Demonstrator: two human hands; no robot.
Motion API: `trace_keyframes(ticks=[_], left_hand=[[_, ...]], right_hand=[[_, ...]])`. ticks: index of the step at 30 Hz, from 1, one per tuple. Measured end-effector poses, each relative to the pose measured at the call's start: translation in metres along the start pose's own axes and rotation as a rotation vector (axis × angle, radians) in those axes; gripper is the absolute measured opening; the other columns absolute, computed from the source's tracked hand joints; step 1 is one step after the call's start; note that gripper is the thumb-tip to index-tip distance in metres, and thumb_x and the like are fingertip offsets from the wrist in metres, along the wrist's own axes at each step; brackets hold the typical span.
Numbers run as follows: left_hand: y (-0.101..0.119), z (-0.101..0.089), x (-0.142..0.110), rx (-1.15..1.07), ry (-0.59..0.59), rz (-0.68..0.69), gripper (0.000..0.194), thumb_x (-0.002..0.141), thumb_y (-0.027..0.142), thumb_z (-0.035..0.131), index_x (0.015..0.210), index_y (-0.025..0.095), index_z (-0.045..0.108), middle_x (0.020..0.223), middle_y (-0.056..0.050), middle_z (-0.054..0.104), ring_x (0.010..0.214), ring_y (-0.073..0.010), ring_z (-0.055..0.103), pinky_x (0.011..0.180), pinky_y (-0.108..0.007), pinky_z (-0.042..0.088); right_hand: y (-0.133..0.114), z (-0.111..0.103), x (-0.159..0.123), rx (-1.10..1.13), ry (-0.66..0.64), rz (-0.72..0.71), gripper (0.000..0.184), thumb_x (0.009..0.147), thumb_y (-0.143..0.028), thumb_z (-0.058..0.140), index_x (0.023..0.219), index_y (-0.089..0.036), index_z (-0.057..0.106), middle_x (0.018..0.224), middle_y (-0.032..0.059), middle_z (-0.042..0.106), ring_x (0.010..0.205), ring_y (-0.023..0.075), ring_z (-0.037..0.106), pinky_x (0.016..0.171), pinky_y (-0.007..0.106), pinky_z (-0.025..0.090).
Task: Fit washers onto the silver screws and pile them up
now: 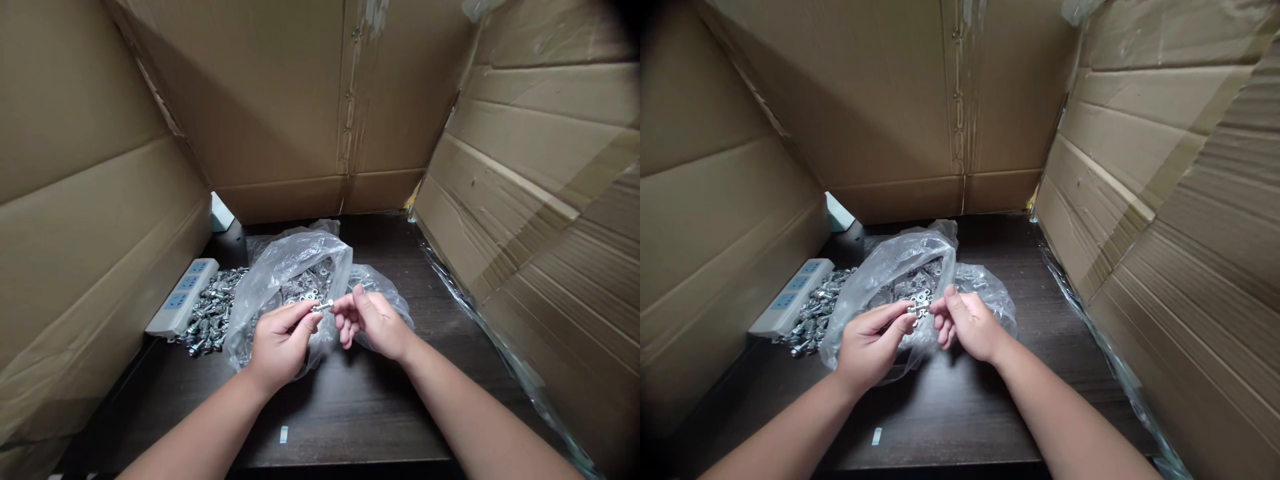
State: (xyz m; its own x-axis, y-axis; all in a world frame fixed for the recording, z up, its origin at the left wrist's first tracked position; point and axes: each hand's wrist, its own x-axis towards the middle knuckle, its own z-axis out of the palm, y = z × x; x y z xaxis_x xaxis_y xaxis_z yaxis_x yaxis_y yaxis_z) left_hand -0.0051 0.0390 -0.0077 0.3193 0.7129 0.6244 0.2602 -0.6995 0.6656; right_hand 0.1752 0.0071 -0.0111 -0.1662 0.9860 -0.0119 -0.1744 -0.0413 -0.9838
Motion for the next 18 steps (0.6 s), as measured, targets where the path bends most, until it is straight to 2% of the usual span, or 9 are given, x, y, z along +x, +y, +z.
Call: trace_keyframes(ticks=[3, 5, 8, 11, 14, 18], left_hand=[[0.0003, -0.0001, 0.0009, -0.016, -0.015, 0.004, 0.01, 0.084, 0.013, 0.063, 0.085, 0.016, 0.073, 0.064, 0.001, 0.067, 0.053, -0.0082, 0.06, 0.052, -0.016, 0.049], [0.0007, -0.0005, 0.0012, -0.023, -0.026, 0.014, 0.012, 0.084, 0.012, 0.062, 0.087, 0.017, 0.073, 0.065, 0.001, 0.067, 0.054, -0.0079, 0.061, 0.053, -0.016, 0.049], [0.0012, -0.0013, 0.0012, -0.03, -0.035, 0.038, 0.013, 0.084, 0.011, 0.062, 0.089, 0.017, 0.072, 0.066, 0.001, 0.067, 0.055, -0.0076, 0.061, 0.054, -0.016, 0.05], [0.0013, -0.0023, 0.0008, -0.017, -0.051, 0.092, 0.014, 0.084, 0.009, 0.062, 0.091, 0.016, 0.071, 0.068, 0.001, 0.068, 0.057, -0.0078, 0.062, 0.055, -0.016, 0.05], [0.0005, -0.0027, 0.0003, -0.005, -0.066, 0.151, 0.016, 0.084, 0.008, 0.062, 0.095, 0.016, 0.07, 0.07, 0.0, 0.068, 0.058, -0.0081, 0.062, 0.056, -0.016, 0.05], [-0.0011, -0.0019, -0.001, -0.008, -0.067, 0.205, 0.017, 0.083, 0.009, 0.062, 0.098, 0.015, 0.069, 0.073, -0.002, 0.069, 0.058, -0.0089, 0.063, 0.056, -0.018, 0.051]], right_hand=[[-0.0027, 0.0017, -0.0011, -0.019, 0.017, -0.085, 0.045, 0.087, -0.055, 0.057, 0.109, -0.015, 0.06, 0.084, 0.004, 0.06, 0.058, 0.012, 0.063, 0.053, 0.026, 0.054], [-0.0037, 0.003, -0.0027, -0.037, 0.024, -0.138, 0.04, 0.083, -0.04, 0.068, 0.116, -0.02, 0.058, 0.093, 0.0038, 0.06, 0.064, 0.0125, 0.064, 0.057, 0.027, 0.055], [-0.0035, 0.0037, -0.0046, -0.071, 0.022, -0.167, 0.032, 0.081, -0.028, 0.07, 0.11, -0.02, 0.061, 0.085, 0.0019, 0.062, 0.064, 0.0128, 0.063, 0.059, 0.026, 0.054], [-0.0037, 0.0031, -0.0052, -0.112, 0.031, -0.164, 0.021, 0.083, -0.027, 0.067, 0.101, -0.017, 0.065, 0.075, 0.0011, 0.064, 0.059, 0.012, 0.061, 0.057, 0.026, 0.052], [-0.0061, 0.0025, -0.0053, -0.147, 0.043, -0.167, 0.019, 0.082, -0.028, 0.068, 0.096, -0.015, 0.067, 0.072, 0.0014, 0.064, 0.054, 0.0108, 0.058, 0.053, 0.025, 0.05], [-0.0093, 0.0018, -0.0046, -0.173, 0.032, -0.145, 0.021, 0.083, -0.034, 0.067, 0.086, -0.013, 0.066, 0.058, -0.0021, 0.057, 0.047, 0.0096, 0.054, 0.048, 0.023, 0.045]])
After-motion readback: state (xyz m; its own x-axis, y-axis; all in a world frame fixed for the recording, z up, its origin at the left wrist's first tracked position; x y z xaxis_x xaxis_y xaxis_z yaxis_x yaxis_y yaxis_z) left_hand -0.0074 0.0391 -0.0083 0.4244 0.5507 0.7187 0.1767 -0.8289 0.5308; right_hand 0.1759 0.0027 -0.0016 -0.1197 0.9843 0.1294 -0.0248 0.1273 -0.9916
